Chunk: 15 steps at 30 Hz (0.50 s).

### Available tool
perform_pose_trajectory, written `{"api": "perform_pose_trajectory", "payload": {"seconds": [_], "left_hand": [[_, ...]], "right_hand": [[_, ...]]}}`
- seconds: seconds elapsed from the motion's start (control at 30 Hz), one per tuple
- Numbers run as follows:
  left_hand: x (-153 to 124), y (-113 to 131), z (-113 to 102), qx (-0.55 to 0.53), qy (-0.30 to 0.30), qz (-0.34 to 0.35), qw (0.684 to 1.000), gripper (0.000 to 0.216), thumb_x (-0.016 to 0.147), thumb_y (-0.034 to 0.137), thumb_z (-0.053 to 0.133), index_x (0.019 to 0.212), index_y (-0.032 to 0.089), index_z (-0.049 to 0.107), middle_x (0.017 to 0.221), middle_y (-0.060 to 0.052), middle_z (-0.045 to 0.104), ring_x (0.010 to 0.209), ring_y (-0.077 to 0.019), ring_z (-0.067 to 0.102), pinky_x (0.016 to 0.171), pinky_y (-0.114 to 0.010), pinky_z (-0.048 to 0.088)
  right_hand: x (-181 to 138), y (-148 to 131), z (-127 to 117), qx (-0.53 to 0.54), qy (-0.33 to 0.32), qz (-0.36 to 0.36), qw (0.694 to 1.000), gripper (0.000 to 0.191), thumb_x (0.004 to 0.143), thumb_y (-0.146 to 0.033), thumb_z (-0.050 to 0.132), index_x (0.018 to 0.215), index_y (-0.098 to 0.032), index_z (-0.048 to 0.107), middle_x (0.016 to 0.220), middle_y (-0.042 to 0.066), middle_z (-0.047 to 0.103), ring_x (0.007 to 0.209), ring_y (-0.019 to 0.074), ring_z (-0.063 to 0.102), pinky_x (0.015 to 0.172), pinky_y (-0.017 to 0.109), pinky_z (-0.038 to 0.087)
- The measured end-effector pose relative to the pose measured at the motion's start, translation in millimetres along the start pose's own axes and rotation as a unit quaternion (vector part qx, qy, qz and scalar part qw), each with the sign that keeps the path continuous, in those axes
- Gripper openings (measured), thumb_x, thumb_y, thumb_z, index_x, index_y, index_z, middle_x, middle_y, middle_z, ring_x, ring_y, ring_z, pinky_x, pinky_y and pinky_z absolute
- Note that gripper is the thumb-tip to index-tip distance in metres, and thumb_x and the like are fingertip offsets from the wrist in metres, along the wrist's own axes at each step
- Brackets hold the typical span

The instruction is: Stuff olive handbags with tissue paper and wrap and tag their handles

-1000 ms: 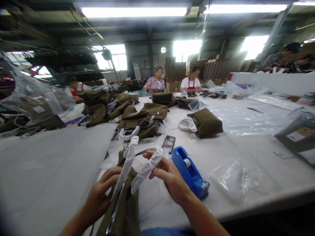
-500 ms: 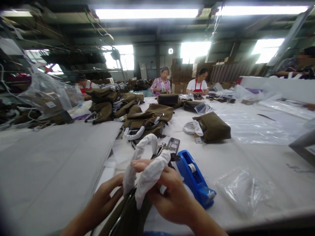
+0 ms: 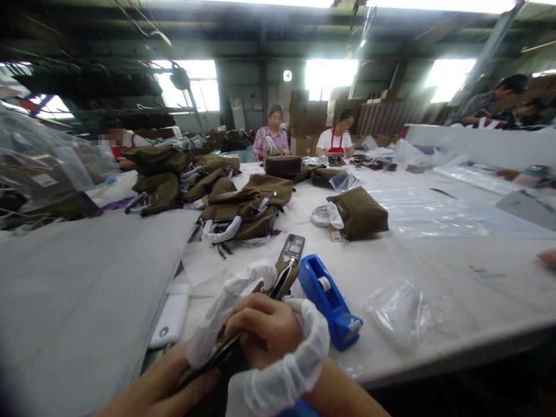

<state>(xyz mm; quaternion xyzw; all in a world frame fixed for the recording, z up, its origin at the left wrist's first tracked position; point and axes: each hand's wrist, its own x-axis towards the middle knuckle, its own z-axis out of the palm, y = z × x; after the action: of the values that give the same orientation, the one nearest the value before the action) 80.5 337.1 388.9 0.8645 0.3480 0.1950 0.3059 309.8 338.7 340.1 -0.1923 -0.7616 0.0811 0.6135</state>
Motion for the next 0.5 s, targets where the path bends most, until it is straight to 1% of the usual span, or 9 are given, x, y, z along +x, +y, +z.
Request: {"api": "perform_pose_trajectory", "payload": {"seconds": [0.1, 0.17, 0.23, 0.33, 0.4, 0.43, 0.47, 0.5], "left_hand": [[1, -7, 3, 0.042, 0.007, -0.029, 0.999, 0.040, 0.096, 0.043, 0.054, 0.132, 0.034, 0.068, 0.126, -0.001, 0.073, 0.114, -0.0309, 0.068, 0.103, -0.040, 0.053], [2, -14, 3, 0.066, 0.031, -0.029, 0.997, 0.035, 0.097, 0.040, 0.052, 0.124, 0.032, 0.073, 0.113, 0.000, 0.078, 0.101, -0.0277, 0.073, 0.093, -0.033, 0.057], [4, -21, 2, 0.093, 0.061, -0.021, 0.994, 0.033, 0.096, 0.035, 0.054, 0.121, 0.031, 0.074, 0.110, 0.000, 0.079, 0.094, -0.0262, 0.075, 0.086, -0.030, 0.058], [8, -26, 0, 0.150, 0.118, -0.019, 0.981, 0.030, 0.089, 0.038, 0.064, 0.116, 0.031, 0.076, 0.107, -0.001, 0.079, 0.090, -0.0278, 0.075, 0.077, -0.028, 0.057], [11, -25, -4, 0.189, 0.131, -0.015, 0.973, 0.027, 0.084, 0.039, 0.069, 0.109, 0.032, 0.078, 0.101, -0.002, 0.080, 0.085, -0.0278, 0.075, 0.072, -0.028, 0.055], [13, -23, -8, 0.211, 0.139, -0.013, 0.967, 0.025, 0.083, 0.038, 0.069, 0.105, 0.031, 0.078, 0.097, -0.002, 0.080, 0.082, -0.0269, 0.074, 0.069, -0.027, 0.054], [15, -21, -14, 0.240, 0.153, -0.012, 0.959, 0.022, 0.084, 0.037, 0.067, 0.102, 0.030, 0.078, 0.092, -0.003, 0.079, 0.079, -0.0256, 0.073, 0.066, -0.027, 0.052], [18, -19, -22, 0.275, 0.180, -0.016, 0.944, 0.021, 0.086, 0.035, 0.064, 0.099, 0.028, 0.077, 0.088, -0.003, 0.077, 0.076, -0.0245, 0.072, 0.065, -0.027, 0.050]], "right_hand": [[-6, 6, 2, -0.094, -0.043, -0.044, 0.994, 0.027, 0.094, -0.010, 0.045, 0.110, -0.019, 0.065, 0.104, 0.010, 0.071, 0.102, 0.0194, 0.068, 0.093, 0.034, 0.057], [-10, 8, 1, -0.121, -0.067, -0.063, 0.988, 0.030, 0.097, -0.012, 0.046, 0.122, -0.018, 0.063, 0.112, 0.012, 0.071, 0.111, 0.0205, 0.066, 0.099, 0.036, 0.055], [-13, 11, -1, -0.141, -0.072, -0.097, 0.983, 0.029, 0.099, -0.017, 0.053, 0.127, -0.017, 0.061, 0.118, 0.012, 0.071, 0.118, 0.0218, 0.064, 0.104, 0.037, 0.054], [-15, 18, -5, -0.203, -0.091, -0.162, 0.961, 0.026, 0.099, -0.021, 0.060, 0.124, -0.015, 0.062, 0.122, 0.010, 0.072, 0.123, 0.0237, 0.063, 0.109, 0.040, 0.050], [-16, 19, -6, -0.239, -0.109, -0.190, 0.946, 0.021, 0.100, -0.017, 0.056, 0.119, -0.016, 0.064, 0.125, 0.008, 0.072, 0.127, 0.0234, 0.060, 0.113, 0.041, 0.047], [-17, 18, -7, -0.246, -0.114, -0.191, 0.943, 0.020, 0.101, -0.014, 0.052, 0.116, -0.017, 0.065, 0.127, 0.007, 0.071, 0.129, 0.0230, 0.059, 0.113, 0.042, 0.047], [-18, 16, -7, -0.246, -0.120, -0.182, 0.944, 0.020, 0.101, -0.013, 0.050, 0.111, -0.018, 0.066, 0.128, 0.006, 0.071, 0.128, 0.0224, 0.060, 0.111, 0.041, 0.048], [-20, 13, -6, -0.241, -0.132, -0.163, 0.948, 0.020, 0.102, -0.013, 0.048, 0.106, -0.019, 0.067, 0.125, 0.005, 0.072, 0.121, 0.0217, 0.064, 0.105, 0.039, 0.053]]}}
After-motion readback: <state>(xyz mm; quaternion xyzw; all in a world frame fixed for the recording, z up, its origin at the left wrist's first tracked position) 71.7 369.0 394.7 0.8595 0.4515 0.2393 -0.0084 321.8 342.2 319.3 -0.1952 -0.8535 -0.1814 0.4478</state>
